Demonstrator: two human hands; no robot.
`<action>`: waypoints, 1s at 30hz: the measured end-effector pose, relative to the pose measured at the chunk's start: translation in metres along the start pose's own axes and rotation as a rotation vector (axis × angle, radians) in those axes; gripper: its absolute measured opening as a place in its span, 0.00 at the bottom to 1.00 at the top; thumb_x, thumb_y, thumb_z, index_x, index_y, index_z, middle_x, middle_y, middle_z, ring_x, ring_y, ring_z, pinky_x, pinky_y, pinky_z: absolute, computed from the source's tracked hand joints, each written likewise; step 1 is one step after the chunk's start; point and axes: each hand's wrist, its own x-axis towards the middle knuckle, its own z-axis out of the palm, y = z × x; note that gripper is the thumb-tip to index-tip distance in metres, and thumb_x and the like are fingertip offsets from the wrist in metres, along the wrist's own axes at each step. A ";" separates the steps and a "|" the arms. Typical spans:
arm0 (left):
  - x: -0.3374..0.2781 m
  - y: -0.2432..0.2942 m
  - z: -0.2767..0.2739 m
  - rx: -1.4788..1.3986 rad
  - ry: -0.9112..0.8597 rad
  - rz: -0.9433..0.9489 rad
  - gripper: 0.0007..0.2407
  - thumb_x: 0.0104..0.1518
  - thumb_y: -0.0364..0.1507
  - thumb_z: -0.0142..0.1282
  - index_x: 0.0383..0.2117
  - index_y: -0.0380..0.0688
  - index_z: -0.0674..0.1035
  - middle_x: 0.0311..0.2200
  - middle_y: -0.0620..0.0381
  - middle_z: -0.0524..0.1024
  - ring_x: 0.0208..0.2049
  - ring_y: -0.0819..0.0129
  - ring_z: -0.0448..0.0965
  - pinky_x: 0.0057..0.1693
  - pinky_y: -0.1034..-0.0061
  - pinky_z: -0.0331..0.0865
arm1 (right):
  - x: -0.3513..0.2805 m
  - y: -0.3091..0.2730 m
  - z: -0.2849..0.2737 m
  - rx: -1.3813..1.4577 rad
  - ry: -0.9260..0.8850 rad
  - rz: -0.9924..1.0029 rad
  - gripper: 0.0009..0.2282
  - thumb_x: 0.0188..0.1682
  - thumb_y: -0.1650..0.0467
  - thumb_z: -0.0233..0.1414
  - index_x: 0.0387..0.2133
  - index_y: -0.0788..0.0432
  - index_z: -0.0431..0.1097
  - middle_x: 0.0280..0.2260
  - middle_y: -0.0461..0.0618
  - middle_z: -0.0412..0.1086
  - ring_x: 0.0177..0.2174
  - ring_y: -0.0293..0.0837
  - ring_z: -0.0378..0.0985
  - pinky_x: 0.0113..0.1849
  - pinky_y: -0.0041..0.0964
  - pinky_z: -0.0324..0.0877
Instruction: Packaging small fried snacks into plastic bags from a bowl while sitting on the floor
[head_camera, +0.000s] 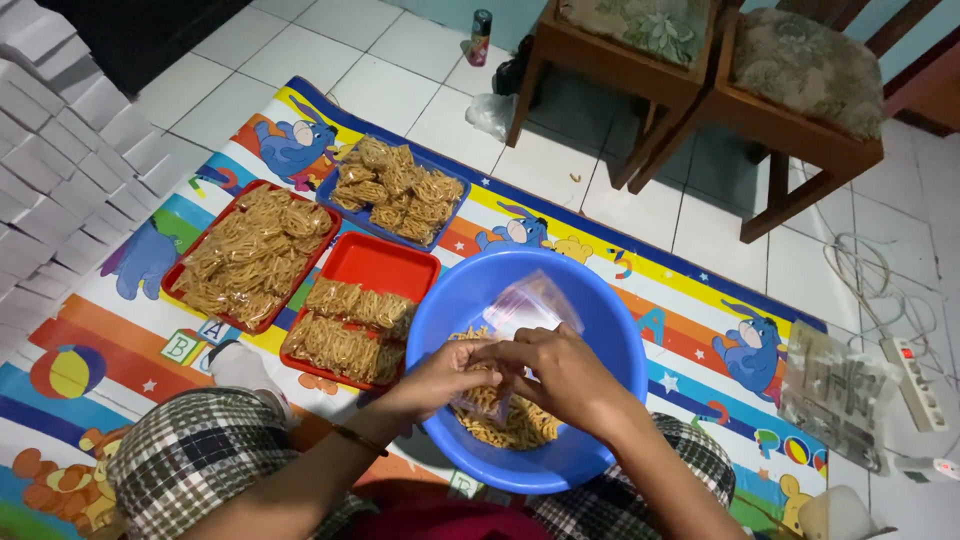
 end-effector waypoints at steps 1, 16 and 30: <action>-0.004 0.006 0.004 0.000 -0.001 0.006 0.11 0.54 0.18 0.62 0.44 0.32 0.82 0.41 0.53 0.84 0.40 0.69 0.83 0.49 0.74 0.79 | 0.000 0.000 -0.003 -0.006 0.002 -0.002 0.01 0.46 0.69 0.55 0.27 0.46 0.72 0.26 0.45 0.73 0.29 0.51 0.76 0.36 0.46 0.62; -0.011 0.008 0.008 -0.137 0.113 0.013 0.07 0.56 0.26 0.64 0.38 0.37 0.84 0.35 0.52 0.85 0.37 0.68 0.84 0.49 0.73 0.75 | 0.000 0.016 -0.010 0.258 0.145 -0.024 0.16 0.40 0.75 0.59 0.44 0.62 0.73 0.33 0.66 0.76 0.31 0.70 0.78 0.32 0.60 0.71; -0.010 0.016 0.017 0.035 0.147 0.260 0.07 0.59 0.23 0.58 0.39 0.32 0.85 0.48 0.40 0.81 0.53 0.57 0.77 0.62 0.59 0.68 | 0.012 0.057 0.078 1.079 0.572 0.192 0.28 0.41 0.81 0.62 0.59 0.60 0.68 0.27 0.50 0.74 0.27 0.32 0.75 0.34 0.25 0.71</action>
